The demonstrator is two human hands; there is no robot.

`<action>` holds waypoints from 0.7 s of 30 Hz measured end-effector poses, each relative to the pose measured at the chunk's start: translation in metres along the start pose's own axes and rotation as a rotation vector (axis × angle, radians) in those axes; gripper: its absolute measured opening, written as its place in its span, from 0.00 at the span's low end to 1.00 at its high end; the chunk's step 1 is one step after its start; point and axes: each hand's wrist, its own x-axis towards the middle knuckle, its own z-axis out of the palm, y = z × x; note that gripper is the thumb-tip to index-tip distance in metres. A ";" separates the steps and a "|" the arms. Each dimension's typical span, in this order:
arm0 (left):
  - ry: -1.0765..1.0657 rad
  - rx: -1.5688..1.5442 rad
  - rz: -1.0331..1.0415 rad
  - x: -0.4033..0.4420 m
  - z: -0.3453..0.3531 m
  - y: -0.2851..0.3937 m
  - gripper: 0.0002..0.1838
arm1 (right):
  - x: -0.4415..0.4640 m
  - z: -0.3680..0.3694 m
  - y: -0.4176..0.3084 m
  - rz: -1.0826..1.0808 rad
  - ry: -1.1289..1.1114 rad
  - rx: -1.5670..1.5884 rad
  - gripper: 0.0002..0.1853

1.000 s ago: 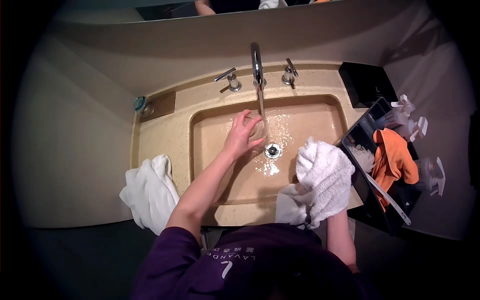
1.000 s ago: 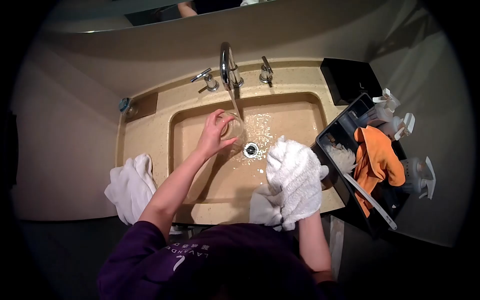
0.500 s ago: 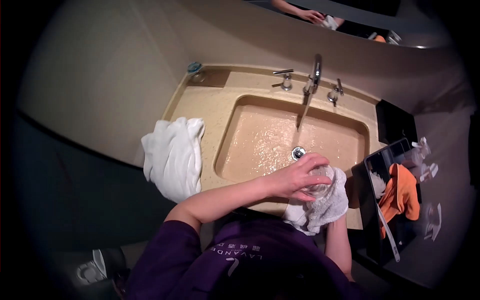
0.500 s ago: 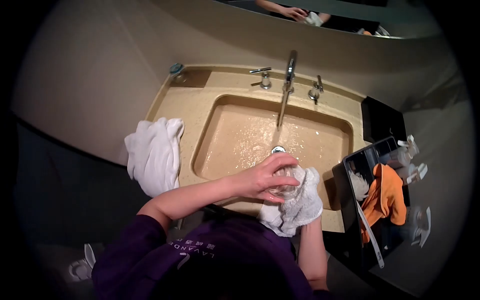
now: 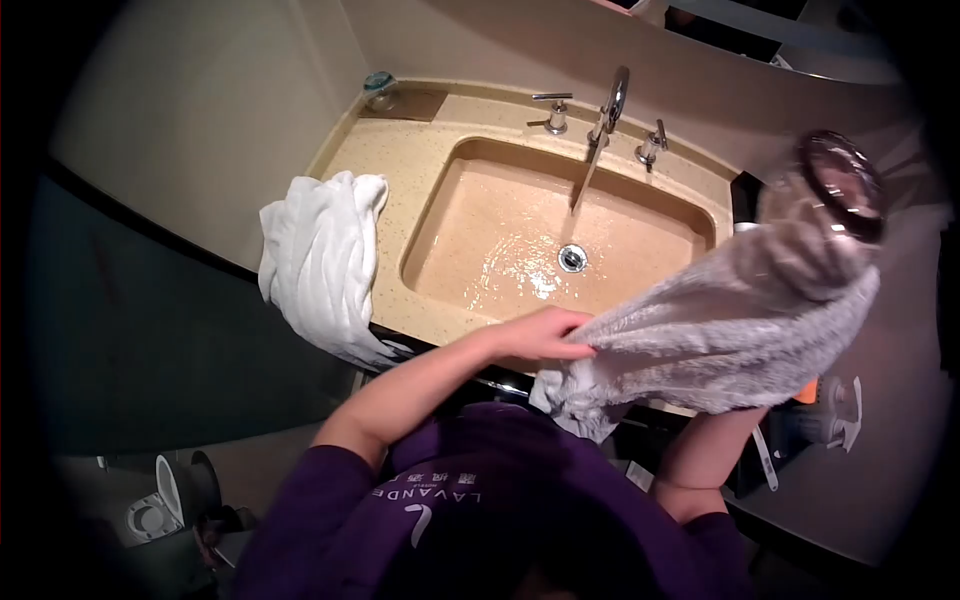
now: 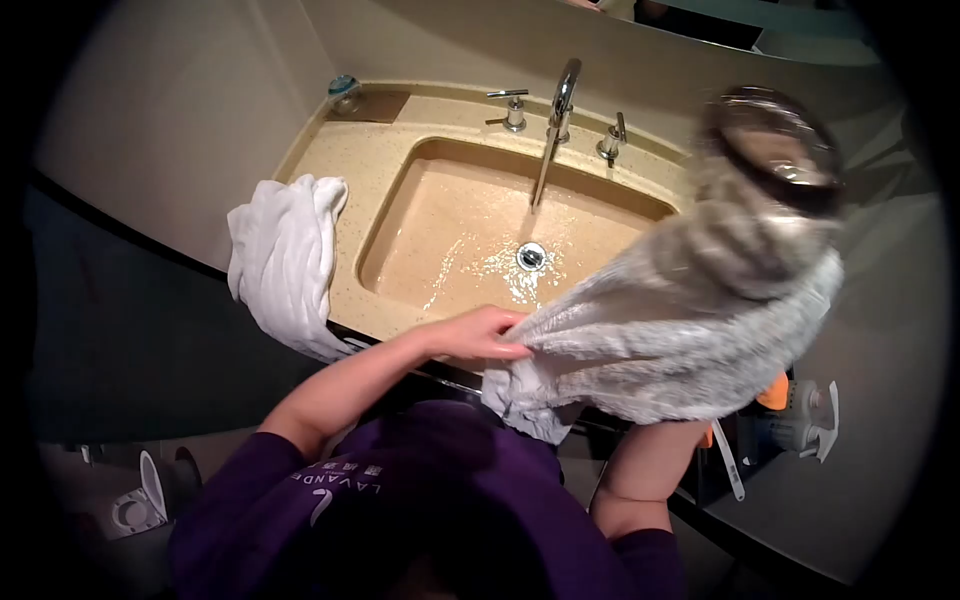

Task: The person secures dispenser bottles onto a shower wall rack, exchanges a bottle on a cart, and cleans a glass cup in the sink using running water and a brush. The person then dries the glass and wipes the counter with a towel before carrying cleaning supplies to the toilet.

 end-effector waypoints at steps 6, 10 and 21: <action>0.177 -0.970 -0.001 -0.072 -0.042 0.066 0.28 | -0.007 -0.023 -0.018 -0.233 0.170 -0.243 0.16; 0.319 -0.412 0.221 -0.071 -0.043 0.046 0.28 | -0.032 0.004 0.014 -0.283 0.165 -0.639 0.16; 0.753 0.300 0.305 -0.067 -0.021 0.039 0.26 | -0.074 0.096 0.093 -0.300 -0.774 -1.046 0.15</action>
